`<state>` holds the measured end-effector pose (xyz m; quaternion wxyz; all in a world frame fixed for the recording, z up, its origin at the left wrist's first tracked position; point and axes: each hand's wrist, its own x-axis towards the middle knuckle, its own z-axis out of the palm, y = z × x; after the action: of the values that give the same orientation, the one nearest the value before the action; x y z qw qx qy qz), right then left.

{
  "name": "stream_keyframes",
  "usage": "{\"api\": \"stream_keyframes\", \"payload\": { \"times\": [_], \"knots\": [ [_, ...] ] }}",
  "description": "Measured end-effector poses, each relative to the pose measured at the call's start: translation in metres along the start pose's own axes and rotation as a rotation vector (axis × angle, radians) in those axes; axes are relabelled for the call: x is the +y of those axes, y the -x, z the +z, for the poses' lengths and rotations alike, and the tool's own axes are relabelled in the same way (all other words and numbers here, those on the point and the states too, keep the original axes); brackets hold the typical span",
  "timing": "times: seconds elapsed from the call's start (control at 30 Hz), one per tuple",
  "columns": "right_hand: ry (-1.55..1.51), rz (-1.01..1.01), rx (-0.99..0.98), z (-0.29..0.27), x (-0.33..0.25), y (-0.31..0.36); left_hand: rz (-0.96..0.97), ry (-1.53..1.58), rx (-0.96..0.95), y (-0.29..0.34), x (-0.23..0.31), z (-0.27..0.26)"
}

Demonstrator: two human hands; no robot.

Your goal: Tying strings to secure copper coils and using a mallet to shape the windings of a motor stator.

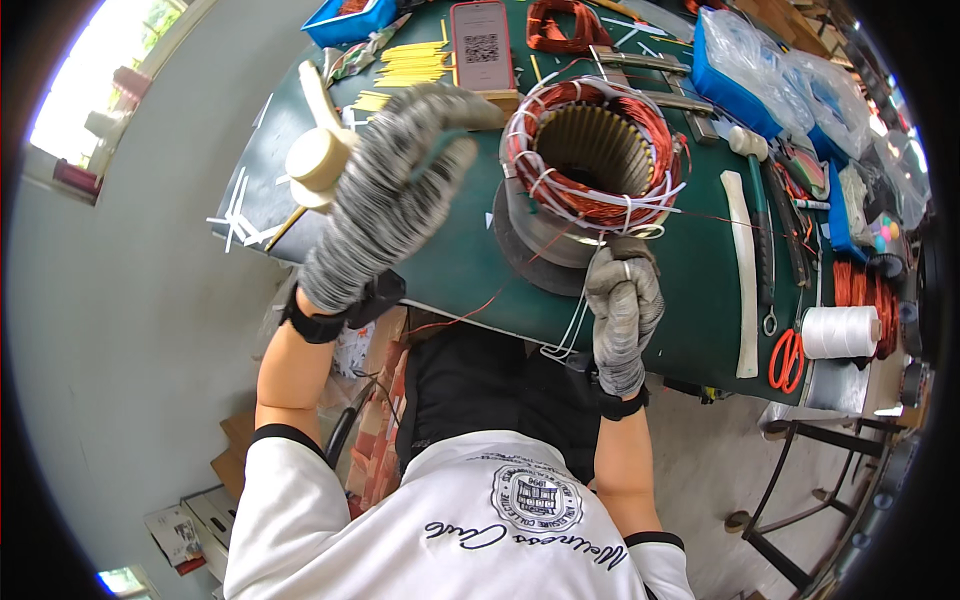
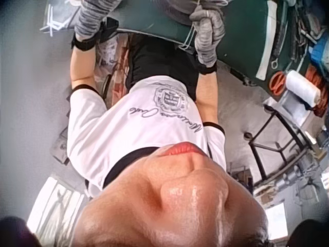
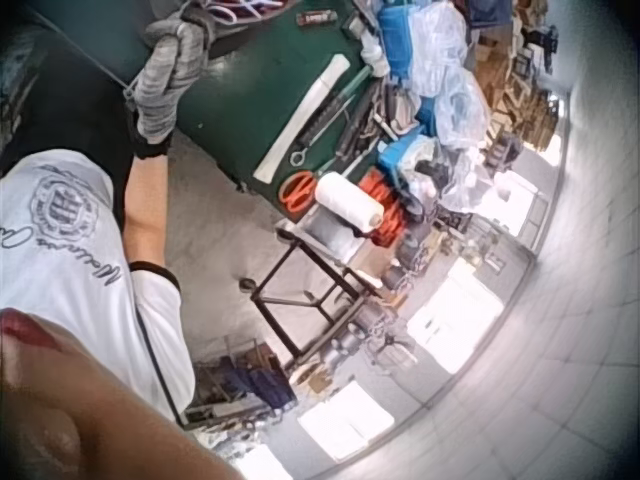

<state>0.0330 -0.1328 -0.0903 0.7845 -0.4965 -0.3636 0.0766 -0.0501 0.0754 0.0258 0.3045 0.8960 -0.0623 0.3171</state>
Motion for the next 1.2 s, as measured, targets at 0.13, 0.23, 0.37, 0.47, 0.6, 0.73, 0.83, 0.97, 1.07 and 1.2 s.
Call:
{"api": "stream_keyframes", "payload": {
  "times": [0.13, 0.23, 0.37, 0.47, 0.6, 0.73, 0.83, 0.97, 1.07, 1.2],
  "knots": [
    [-0.015, 0.019, 0.003, -0.002, 0.000, 0.004, 0.008, -0.190, -0.013, 0.009, 0.009, 0.017],
    [-0.016, 0.066, 0.040, 0.002, -0.007, 0.004, 0.244, -0.356, -0.120, -0.008, -0.001, 0.020],
    [-0.029, 0.083, 0.062, 0.002, -0.006, 0.004, 0.325, -0.354, -0.161, -0.023, -0.027, 0.019],
    [-0.033, 0.064, 0.056, 0.003, -0.006, 0.003, 0.106, -0.002, -0.199, -0.024, -0.025, 0.003],
    [-0.021, 0.027, 0.040, 0.001, -0.006, 0.002, -0.097, 0.036, -0.221, -0.010, -0.016, 0.003],
    [-0.005, -0.017, 0.010, 0.000, -0.005, 0.001, 0.118, 0.015, -0.183, -0.002, -0.029, 0.017],
    [-0.004, -0.010, 0.010, 0.000, -0.004, 0.001, 0.281, 0.188, -0.119, -0.006, -0.045, 0.014],
    [0.011, 0.045, 0.030, -0.005, -0.005, 0.002, 0.177, -0.045, -0.016, -0.004, -0.056, -0.002],
    [-0.012, 0.047, 0.045, -0.005, 0.000, 0.005, -0.011, -0.184, -0.204, 0.003, -0.051, -0.001],
    [-0.054, 0.043, 0.052, 0.000, 0.000, 0.004, 0.121, -0.440, -0.097, 0.000, -0.028, -0.005]
  ]
}}
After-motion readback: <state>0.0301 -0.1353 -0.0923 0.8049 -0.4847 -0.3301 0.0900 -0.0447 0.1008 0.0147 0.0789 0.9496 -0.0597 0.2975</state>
